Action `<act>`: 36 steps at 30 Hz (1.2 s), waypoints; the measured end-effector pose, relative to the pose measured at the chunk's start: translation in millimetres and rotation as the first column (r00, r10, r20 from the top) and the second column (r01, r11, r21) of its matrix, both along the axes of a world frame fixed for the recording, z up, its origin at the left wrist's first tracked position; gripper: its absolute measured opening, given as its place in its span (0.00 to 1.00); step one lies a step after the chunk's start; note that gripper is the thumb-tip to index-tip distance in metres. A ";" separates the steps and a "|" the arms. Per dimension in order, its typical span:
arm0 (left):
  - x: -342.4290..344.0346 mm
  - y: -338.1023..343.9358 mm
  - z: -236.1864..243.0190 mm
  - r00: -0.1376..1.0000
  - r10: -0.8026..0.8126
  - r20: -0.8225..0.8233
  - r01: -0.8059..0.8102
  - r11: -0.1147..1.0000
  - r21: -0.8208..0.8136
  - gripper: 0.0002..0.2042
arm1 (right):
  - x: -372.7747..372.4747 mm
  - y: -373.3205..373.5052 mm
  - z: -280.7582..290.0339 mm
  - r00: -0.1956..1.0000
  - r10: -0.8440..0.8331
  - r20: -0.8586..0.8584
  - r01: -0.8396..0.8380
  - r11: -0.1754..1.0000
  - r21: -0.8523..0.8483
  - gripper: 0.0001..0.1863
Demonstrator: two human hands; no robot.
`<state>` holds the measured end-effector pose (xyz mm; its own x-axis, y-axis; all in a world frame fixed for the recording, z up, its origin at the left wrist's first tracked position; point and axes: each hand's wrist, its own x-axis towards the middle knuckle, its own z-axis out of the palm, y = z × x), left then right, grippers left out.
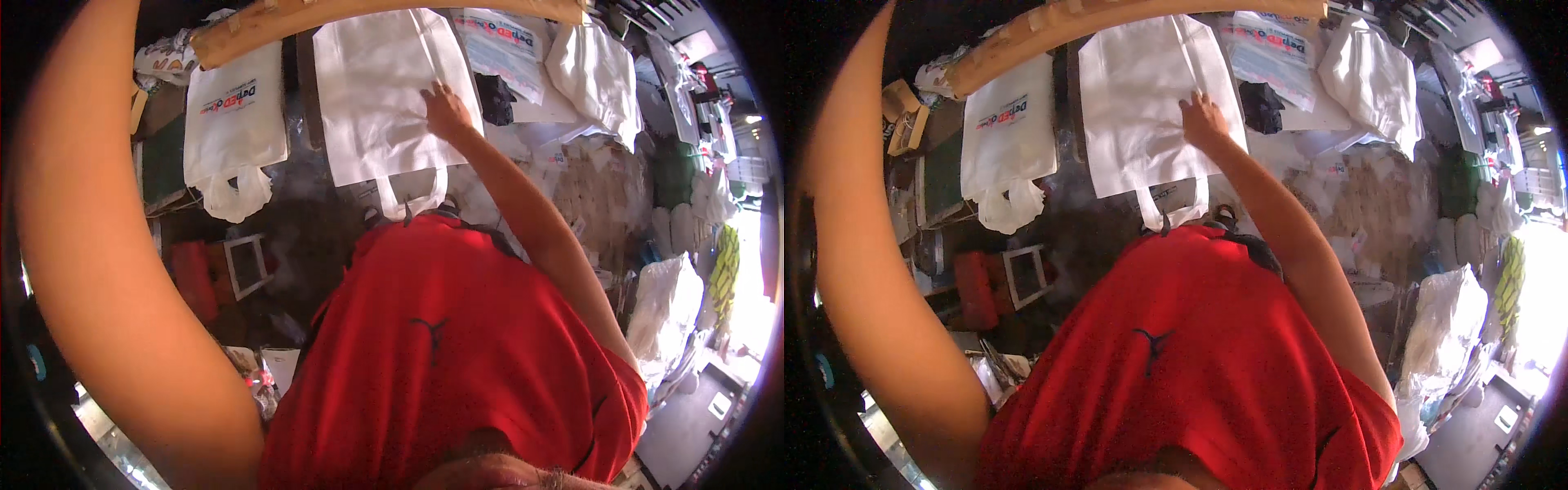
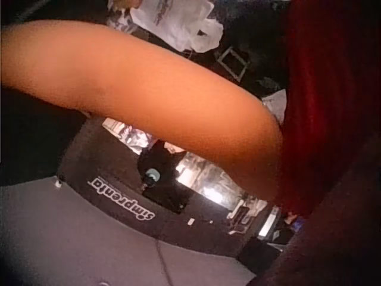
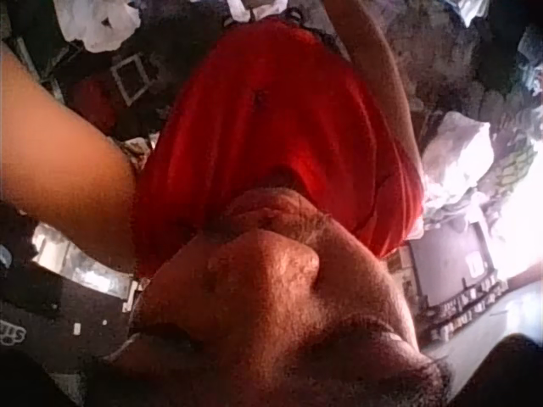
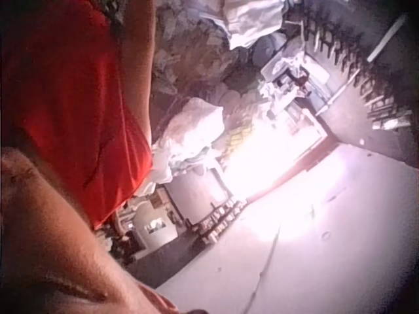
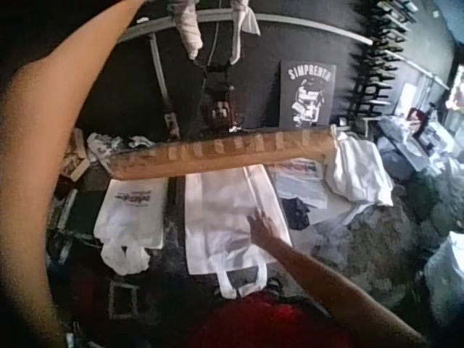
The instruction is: The person prepares and applies screen-printed designs to white tote bags by placing them on a print bed, aligning the design sheets, and pressing down a screen frame.
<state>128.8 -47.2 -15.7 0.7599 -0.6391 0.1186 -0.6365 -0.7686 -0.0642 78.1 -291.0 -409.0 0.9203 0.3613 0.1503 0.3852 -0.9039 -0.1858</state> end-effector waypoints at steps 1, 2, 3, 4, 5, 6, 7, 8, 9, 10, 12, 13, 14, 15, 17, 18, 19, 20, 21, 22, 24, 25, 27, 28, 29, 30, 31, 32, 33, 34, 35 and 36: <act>2.5 -0.8 -2.8 1.000 0.007 -0.013 -0.007 1.000 0.011 0.24 | -18.8 1.8 5.1 1.000 0.001 0.029 -0.003 0.997 0.071 0.17; 3.3 -3.3 -4.3 1.000 0.007 -0.025 -0.007 1.000 0.020 0.22 | -40.0 3.9 1.8 0.996 0.053 0.065 -0.063 0.986 0.152 0.16; 4.8 -5.6 -5.6 0.999 0.006 -0.034 -0.005 1.000 0.029 0.21 | -61.9 6.1 -0.9 0.989 0.101 0.106 -0.123 0.966 0.228 0.15; 6.4 -6.5 -7.1 0.999 0.002 -0.045 -0.001 1.000 0.027 0.20 | -89.0 9.1 8.0 0.988 0.155 0.012 -0.151 0.937 0.315 0.14; 7.6 -8.8 -8.9 0.998 -0.004 -0.062 0.006 1.000 0.024 0.19 | -114.5 9.8 23.5 0.975 0.210 -0.077 -0.162 0.901 0.403 0.13; 8.3 -12.6 -10.7 0.997 -0.019 -0.080 0.020 1.000 0.020 0.18 | -132.9 6.1 35.9 0.920 0.285 -0.269 -0.133 0.873 0.470 0.12; 4.7 -8.3 -12.1 0.996 -0.023 -0.089 0.023 1.000 0.008 0.17 | -147.1 5.5 47.0 0.819 0.375 -0.435 -0.105 0.843 0.528 0.11; 1.8 -4.2 -12.8 0.994 -0.017 -0.111 0.017 1.000 0.000 0.16 | -158.8 4.4 60.1 0.754 0.430 -0.497 -0.071 0.805 0.589 0.11; -1.0 -4.6 -13.3 0.991 -0.028 -0.133 0.026 1.000 -0.014 0.16 | -167.9 0.1 72.2 0.687 0.483 -0.544 -0.024 0.762 0.647 0.11; -7.6 -4.3 -14.3 0.984 -0.046 -0.171 0.039 0.998 -0.046 0.15 | -173.6 -5.0 84.0 0.614 0.539 -0.577 0.028 0.716 0.698 0.12; -30.3 -2.6 -16.6 0.952 -0.104 -0.288 0.067 0.988 -0.137 0.15 | -178.9 -15.5 107.4 0.572 0.524 -0.631 0.069 0.735 0.674 0.13; -31.8 -12.9 -29.8 0.915 -0.166 -0.367 0.096 0.975 -0.201 0.16 | -180.5 -22.8 114.7 0.557 0.491 -0.670 0.121 0.750 0.651 0.13; -44.9 -22.9 -42.5 0.878 -0.187 -0.440 0.080 0.965 -0.250 0.16 | -179.6 -27.2 122.1 0.540 0.485 -0.687 0.097 0.776 0.624 0.13; -47.4 -43.9 -67.7 0.833 -0.229 -0.504 0.079 0.950 -0.301 0.17 | -178.8 -35.9 124.5 0.565 0.482 -0.669 0.105 0.763 0.638 0.13; -82.0 -72.7 -109.3 0.830 -0.183 -0.527 -0.020 0.934 -0.356 0.18 | -172.9 -47.6 137.0 0.601 0.526 -0.601 0.043 0.730 0.682 0.12; -100.6 -82.2 -136.7 0.898 -0.128 -0.422 -0.063 0.910 -0.410 0.24 | -165.8 -50.1 145.4 0.557 0.573 -0.602 0.032 0.709 0.705 0.10; -111.4 -85.0 -168.2 0.912 -0.013 -0.411 -0.190 0.873 -0.449 0.23 | -158.8 -50.5 158.2 0.545 0.589 -0.596 0.029 0.698 0.716 0.09; -114.9 -85.8 -197.9 0.915 0.076 -0.396 -0.264 0.854 -0.447 0.22 | -151.6 -50.9 172.1 0.539 0.597 -0.594 0.034 0.690 0.723 0.08; -113.8 -84.3 -233.4 0.940 0.102 -0.325 -0.259 0.834 -0.487 0.21 | -144.8 -49.8 178.9 0.539 0.599 -0.592 0.040 0.684 0.728 0.07; -112.9 -83.7 -251.0 0.965 0.068 -0.254 -0.192 0.844 -0.501 0.20 | -139.3 -47.5 176.2 0.667 0.556 -0.496 0.017 0.655 0.756 0.07; -105.7 -88.0 -257.3 0.975 0.066 -0.211 -0.162 0.865 -0.474 0.16 | -124.8 -38.2 166.2 0.872 0.405 -0.275 -0.033 0.610 0.791 0.06; -105.9 -87.7 -250.9 0.965 0.105 -0.239 -0.203 0.877 -0.435 0.13 | -115.1 -28.5 165.2 0.949 0.269 -0.164 -0.025 0.584 0.812 0.05; -103.6 -90.7 -245.1 0.952 0.143 -0.272 -0.249 0.877 -0.411 0.09 | -95.1 -16.0 159.1 0.992 0.121 -0.039 -0.041 0.595 0.803 0.06; -107.1 -90.7 -251.4 0.946 0.140 -0.293 -0.258 0.872 -0.415 0.08 | -87.0 -10.7 150.8 0.993 0.120 -0.009 -0.066 0.599 0.798 0.06; -107.7 -91.8 -251.1 0.941 0.134 -0.312 -0.262 0.871 -0.416 0.07 | -78.2 -6.2 145.2 0.993 0.114 0.025 -0.089 0.600 0.795 0.06; -108.7 -95.3 -244.8 0.933 0.118 -0.339 -0.261 0.872 -0.414 0.07 | -74.4 -3.4 146.4 0.996 0.090 0.009 -0.062 0.609 0.791 0.06; -108.3 -99.1 -238.9 0.925 0.100 -0.365 -0.257 0.874 -0.412 0.08 | -70.0 -4.2 140.7 0.994 0.096 0.043 -0.088 0.544 0.835 0.05; -106.8 -95.2 -243.1 0.894 0.142 -0.425 -0.314 0.875 -0.368 0.08 | -67.5 -7.1 145.1 0.992 0.125 -0.026 -0.041 0.505 0.862 0.06; -107.0 -95.9 -245.9 0.901 0.129 -0.414 -0.295 0.882 -0.367 0.07 | -67.1 -11.1 149.3 0.983 0.155 -0.100 0.016 0.467 0.884 0.06; -106.2 -96.7 -247.7 0.908 0.116 -0.404 -0.276 0.889 -0.365 0.07 | -66.3 -14.8 150.7 0.940 0.201 -0.277 0.207 0.309 0.928 0.06; -105.2 -97.1 -250.2 0.913 0.103 -0.395 -0.258 0.895 -0.364 0.08 | -57.4 -26.0 147.1 0.955 0.121 -0.272 0.214 0.357 0.910 0.06; -104.8 -97.2 -252.0 0.939 0.099 -0.330 -0.230 0.893 -0.387 0.09 | -47.3 -41.8 139.5 0.963 0.049 -0.264 0.223 0.399 0.889 0.07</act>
<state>23.9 -144.4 -267.7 0.8909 -0.4432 0.0992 -0.4371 -0.7775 0.4521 30.8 -332.8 -269.5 0.9895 0.0517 0.1349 0.1419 -0.1720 -0.9748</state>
